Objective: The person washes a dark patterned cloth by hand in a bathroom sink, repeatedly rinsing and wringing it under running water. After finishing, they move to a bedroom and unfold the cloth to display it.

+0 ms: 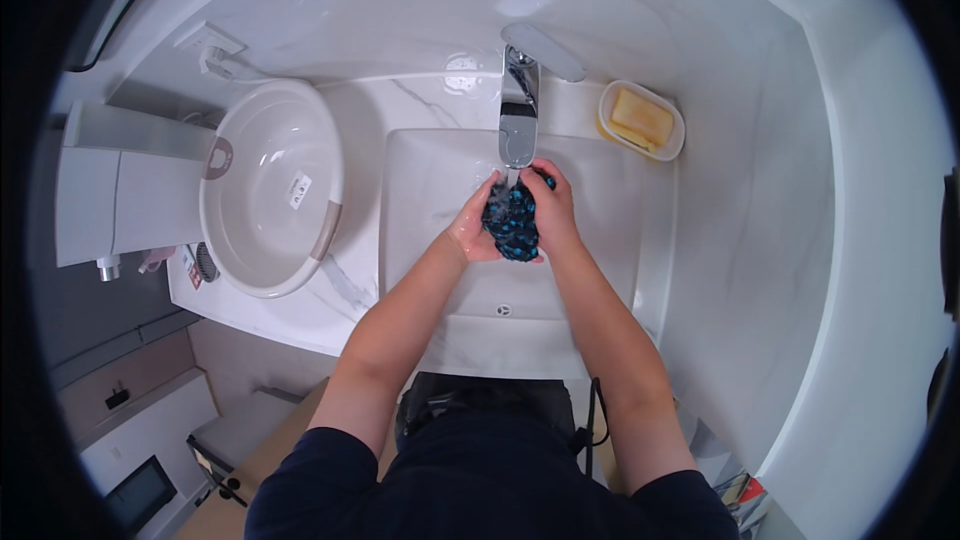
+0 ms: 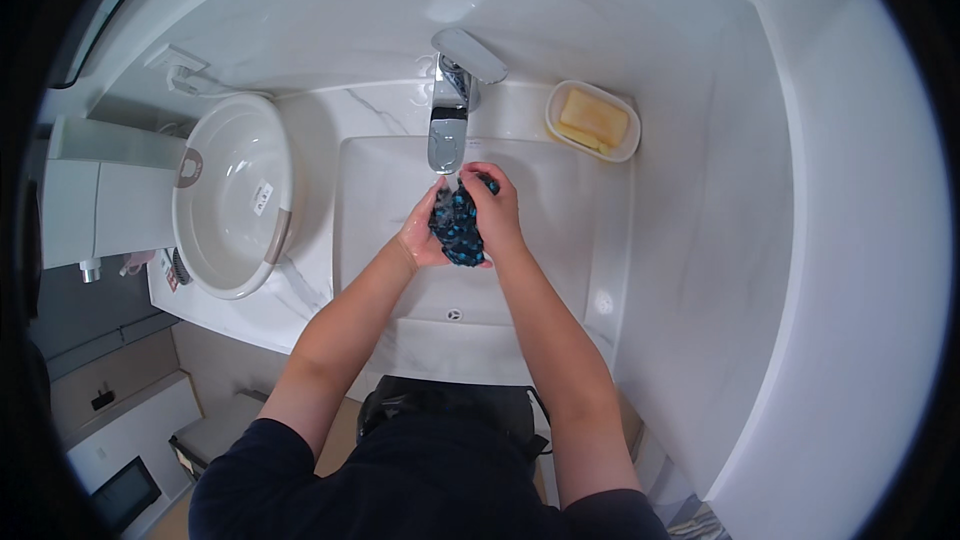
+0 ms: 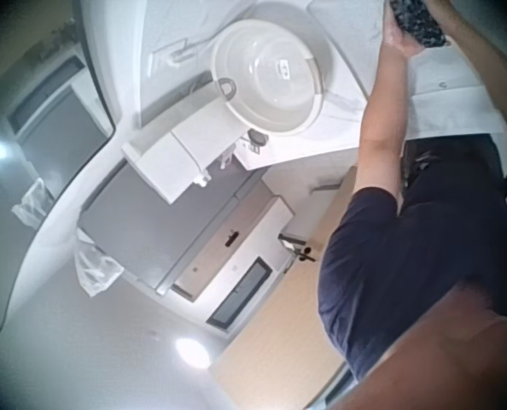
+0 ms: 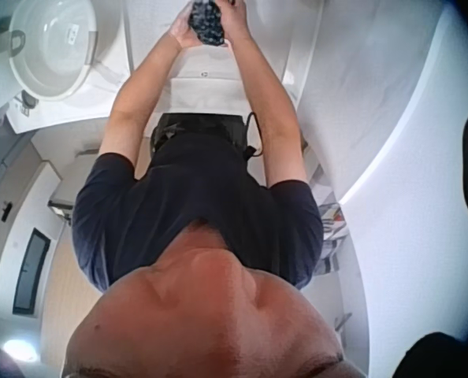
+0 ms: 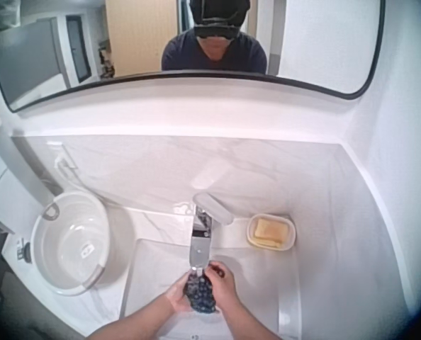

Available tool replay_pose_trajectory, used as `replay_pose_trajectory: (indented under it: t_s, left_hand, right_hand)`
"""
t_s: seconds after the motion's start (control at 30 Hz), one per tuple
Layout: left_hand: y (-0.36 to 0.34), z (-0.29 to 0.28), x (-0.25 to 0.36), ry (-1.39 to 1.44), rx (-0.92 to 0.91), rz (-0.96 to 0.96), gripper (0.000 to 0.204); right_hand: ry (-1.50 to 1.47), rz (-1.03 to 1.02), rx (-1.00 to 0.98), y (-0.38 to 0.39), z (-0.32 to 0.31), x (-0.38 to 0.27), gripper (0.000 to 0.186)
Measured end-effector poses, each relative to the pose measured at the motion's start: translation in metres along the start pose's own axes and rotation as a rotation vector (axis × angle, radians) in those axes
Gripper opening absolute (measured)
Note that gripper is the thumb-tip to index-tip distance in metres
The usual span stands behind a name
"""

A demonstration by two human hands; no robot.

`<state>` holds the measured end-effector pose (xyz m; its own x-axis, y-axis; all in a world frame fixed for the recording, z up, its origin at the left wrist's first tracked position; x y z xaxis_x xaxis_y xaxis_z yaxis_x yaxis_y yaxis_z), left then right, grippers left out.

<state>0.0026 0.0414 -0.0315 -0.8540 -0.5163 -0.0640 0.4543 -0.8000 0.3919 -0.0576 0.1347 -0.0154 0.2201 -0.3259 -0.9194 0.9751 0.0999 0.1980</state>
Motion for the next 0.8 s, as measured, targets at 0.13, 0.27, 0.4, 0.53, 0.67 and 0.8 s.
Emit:
replay_pose_trajectory:
  t_s: [0.13, 0.27, 0.4, 0.53, 0.67, 0.8]
  left_hand:
    - [0.02, 0.0, 0.016, -0.38, 0.342, -0.002, 0.061]
    - [0.052, 0.019, 0.044, -1.452, 1.072, 0.379, 0.065]
    - [0.057, 0.037, 0.028, -1.539, 1.0, 0.762, 0.075]
    - [0.054, -0.007, 0.023, -0.574, 0.713, 0.478, 0.074]
    - [0.046, -0.034, 0.014, 0.159, 0.606, 0.192, 0.064]
    - [0.001, -0.01, 0.028, 0.118, 0.219, 0.064, 0.059]
  right_hand:
    - [0.332, -0.122, -0.075, -0.003, -0.015, -0.003, 0.026]
    - [-0.256, 0.481, 0.012, 0.018, -0.015, 0.031, 0.04]
    - [-0.249, 0.397, 0.081, 0.015, 0.0, 0.042, 0.041]
    - [-0.041, 0.078, 0.148, 0.004, -0.003, 0.023, 0.028]
    - [0.385, -0.404, 0.073, 0.012, 0.009, -0.025, 0.03]
    - [0.64, -0.67, -0.161, 0.049, 0.051, -0.047, 0.034]
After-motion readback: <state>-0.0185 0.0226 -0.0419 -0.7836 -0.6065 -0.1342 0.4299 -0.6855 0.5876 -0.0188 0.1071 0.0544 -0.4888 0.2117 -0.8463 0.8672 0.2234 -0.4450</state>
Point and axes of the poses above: each hand's wrist, its own y-axis away from the middle knuckle, its own z-axis out of the palm, x = y × z, the point moved 6 cm from there along -y, towards the middle knuckle, and after that the axes turned 14 degrees about -z, right-handed, at the moved point
